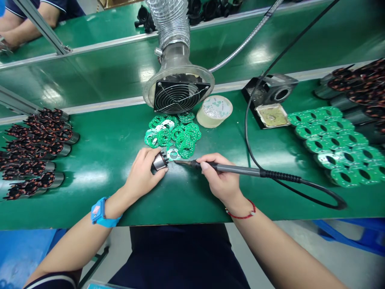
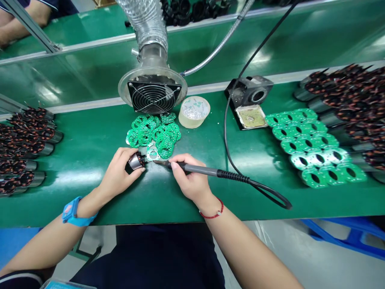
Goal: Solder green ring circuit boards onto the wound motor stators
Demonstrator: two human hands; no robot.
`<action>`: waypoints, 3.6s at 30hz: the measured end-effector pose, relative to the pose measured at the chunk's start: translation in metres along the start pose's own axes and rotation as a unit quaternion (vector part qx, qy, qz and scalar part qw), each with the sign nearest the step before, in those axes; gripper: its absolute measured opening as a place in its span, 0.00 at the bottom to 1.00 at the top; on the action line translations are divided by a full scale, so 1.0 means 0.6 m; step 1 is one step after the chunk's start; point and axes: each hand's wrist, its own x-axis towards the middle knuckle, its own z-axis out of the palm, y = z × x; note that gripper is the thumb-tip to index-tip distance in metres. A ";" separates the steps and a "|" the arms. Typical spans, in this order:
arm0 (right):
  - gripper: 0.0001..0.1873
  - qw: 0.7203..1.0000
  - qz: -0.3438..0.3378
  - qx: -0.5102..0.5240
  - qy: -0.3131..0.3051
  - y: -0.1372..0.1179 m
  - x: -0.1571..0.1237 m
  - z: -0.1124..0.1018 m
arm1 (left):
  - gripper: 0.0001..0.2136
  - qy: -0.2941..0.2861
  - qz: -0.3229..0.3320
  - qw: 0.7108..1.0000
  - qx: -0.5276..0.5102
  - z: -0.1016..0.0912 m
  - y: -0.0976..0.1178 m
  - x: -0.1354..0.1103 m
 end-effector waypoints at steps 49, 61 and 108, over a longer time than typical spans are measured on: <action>0.05 0.992 -0.092 -0.089 0.014 -0.011 -0.001 -0.008 | 0.21 0.022 -0.001 1.000 0.000 0.003 0.007 0.003; 0.04 0.991 -0.104 -0.089 -0.007 -0.011 -0.002 -0.006 | 0.21 0.006 -0.004 1.000 0.005 0.007 0.005 0.004; 0.18 0.984 -0.112 -0.096 -0.102 -0.002 -0.007 0.005 | 0.19 -0.008 -0.050 0.997 -0.051 -0.004 0.008 0.008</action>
